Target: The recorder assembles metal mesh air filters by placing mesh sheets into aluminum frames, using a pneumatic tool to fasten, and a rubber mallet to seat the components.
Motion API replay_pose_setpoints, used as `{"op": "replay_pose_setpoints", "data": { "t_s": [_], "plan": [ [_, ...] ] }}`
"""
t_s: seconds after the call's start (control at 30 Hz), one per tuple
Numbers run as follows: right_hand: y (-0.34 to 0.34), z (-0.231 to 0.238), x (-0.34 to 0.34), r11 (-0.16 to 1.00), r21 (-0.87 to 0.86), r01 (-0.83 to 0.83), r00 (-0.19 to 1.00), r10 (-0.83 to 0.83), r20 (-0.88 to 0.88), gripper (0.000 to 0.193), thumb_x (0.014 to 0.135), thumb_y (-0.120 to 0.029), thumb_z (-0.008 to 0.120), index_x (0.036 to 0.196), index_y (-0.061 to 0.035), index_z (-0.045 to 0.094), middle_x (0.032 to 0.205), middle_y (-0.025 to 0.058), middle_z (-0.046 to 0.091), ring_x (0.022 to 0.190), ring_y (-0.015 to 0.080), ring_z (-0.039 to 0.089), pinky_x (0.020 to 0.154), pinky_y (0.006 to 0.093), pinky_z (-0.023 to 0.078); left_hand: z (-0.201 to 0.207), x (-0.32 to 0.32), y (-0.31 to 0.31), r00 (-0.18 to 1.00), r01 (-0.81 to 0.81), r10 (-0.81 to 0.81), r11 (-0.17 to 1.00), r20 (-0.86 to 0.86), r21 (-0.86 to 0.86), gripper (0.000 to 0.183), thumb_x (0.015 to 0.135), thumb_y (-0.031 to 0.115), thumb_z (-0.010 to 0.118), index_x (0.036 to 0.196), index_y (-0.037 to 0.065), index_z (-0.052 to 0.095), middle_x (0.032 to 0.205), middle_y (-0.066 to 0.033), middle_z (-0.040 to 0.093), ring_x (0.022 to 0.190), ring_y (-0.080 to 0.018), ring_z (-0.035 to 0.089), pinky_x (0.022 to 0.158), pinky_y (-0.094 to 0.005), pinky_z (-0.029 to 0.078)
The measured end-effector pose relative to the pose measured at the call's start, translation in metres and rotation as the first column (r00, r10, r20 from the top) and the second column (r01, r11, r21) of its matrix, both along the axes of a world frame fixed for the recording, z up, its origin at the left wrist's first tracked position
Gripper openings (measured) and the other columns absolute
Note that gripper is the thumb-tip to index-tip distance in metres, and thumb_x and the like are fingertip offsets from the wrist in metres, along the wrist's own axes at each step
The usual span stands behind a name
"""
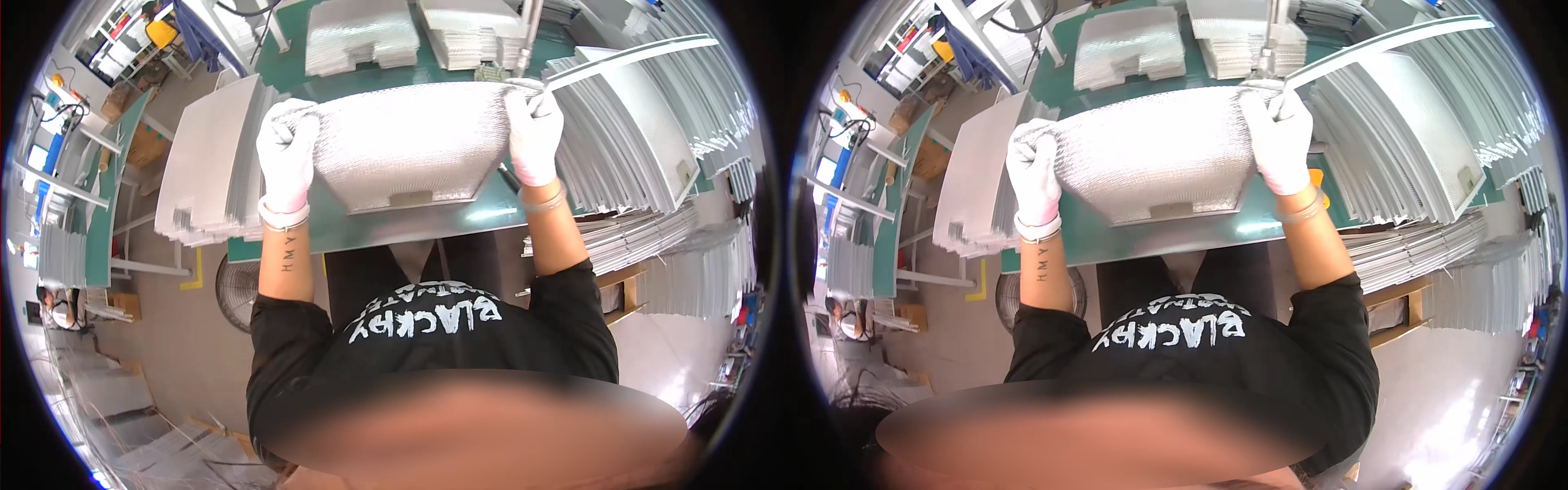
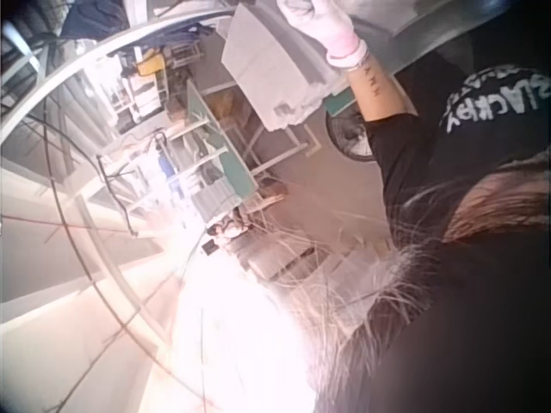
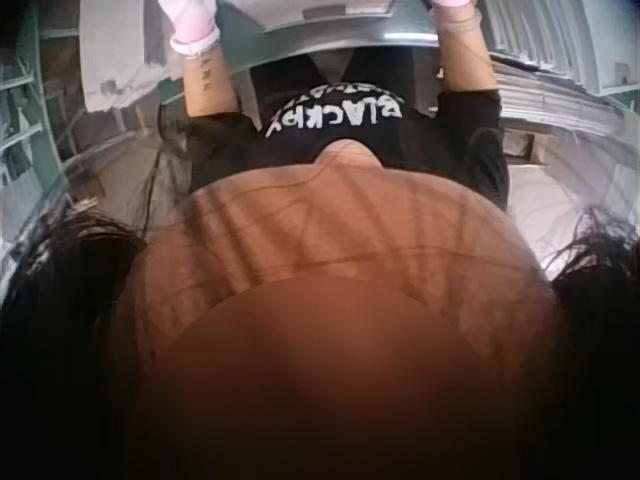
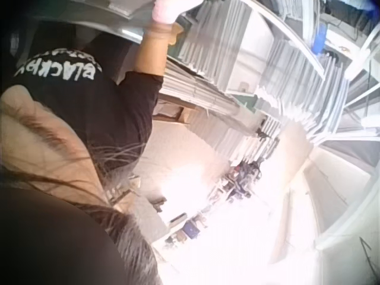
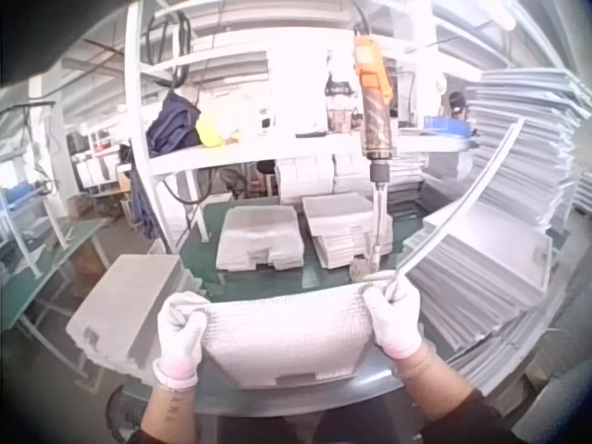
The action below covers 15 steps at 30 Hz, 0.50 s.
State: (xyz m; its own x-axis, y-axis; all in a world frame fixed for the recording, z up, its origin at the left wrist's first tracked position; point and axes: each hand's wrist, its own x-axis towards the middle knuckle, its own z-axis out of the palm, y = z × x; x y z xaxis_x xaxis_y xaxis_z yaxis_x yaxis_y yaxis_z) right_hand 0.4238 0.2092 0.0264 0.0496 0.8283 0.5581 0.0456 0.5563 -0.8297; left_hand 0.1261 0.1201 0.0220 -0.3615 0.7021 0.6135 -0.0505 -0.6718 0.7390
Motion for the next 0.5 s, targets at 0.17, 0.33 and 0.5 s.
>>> {"op": "replay_pose_setpoints", "data": {
  "t_s": [0.17, 0.33, 0.5],
  "plan": [
    [-0.006, 0.017, -0.011, 0.981, 0.191, -0.031, 0.951, 0.088, -0.296, 0.073, 0.080, 0.007, 0.070, 0.145, 0.0038, 0.037, 0.089, 0.0032, 0.061, 0.079, 0.0056, 0.056, 0.071, 0.0213, 0.049, -0.003, 0.000, 0.009, 0.998, -0.013, 0.014, 1.000, -0.061, 0.002, 0.017, 0.085, -0.008, 0.061, 0.101, -0.001, 0.062, 0.090, -0.0011, 0.062, 0.077, -0.0043, 0.053, 0.073, -0.0182, 0.043],
    [0.012, 0.039, 0.033, 0.938, 0.100, -0.331, 0.920, 0.298, 0.253, 0.062, 0.080, 0.004, 0.070, 0.138, 0.0001, 0.050, 0.114, 0.0100, 0.067, 0.101, 0.0132, 0.063, 0.088, 0.0268, 0.051, -0.008, -0.007, 0.008, 0.997, -0.018, 0.014, 0.999, -0.073, -0.048, 0.017, 0.085, -0.008, 0.060, 0.101, -0.001, 0.062, 0.089, 0.0022, 0.060, 0.072, -0.0013, 0.047, 0.068, -0.0167, 0.039],
    [0.001, 0.099, 0.043, 0.881, 0.102, -0.463, 0.696, 0.290, 0.657, 0.041, 0.084, 0.001, 0.068, 0.124, -0.0020, 0.063, 0.106, 0.0105, 0.070, 0.090, 0.0138, 0.065, 0.084, 0.0273, 0.052, -0.007, -0.006, 0.006, 0.992, 0.018, -0.015, 1.000, -0.126, 0.019, 0.018, 0.086, -0.008, 0.057, 0.102, 0.000, 0.060, 0.097, -0.0022, 0.060, 0.081, -0.0055, 0.050, 0.075, -0.0195, 0.039]
  ]
}}
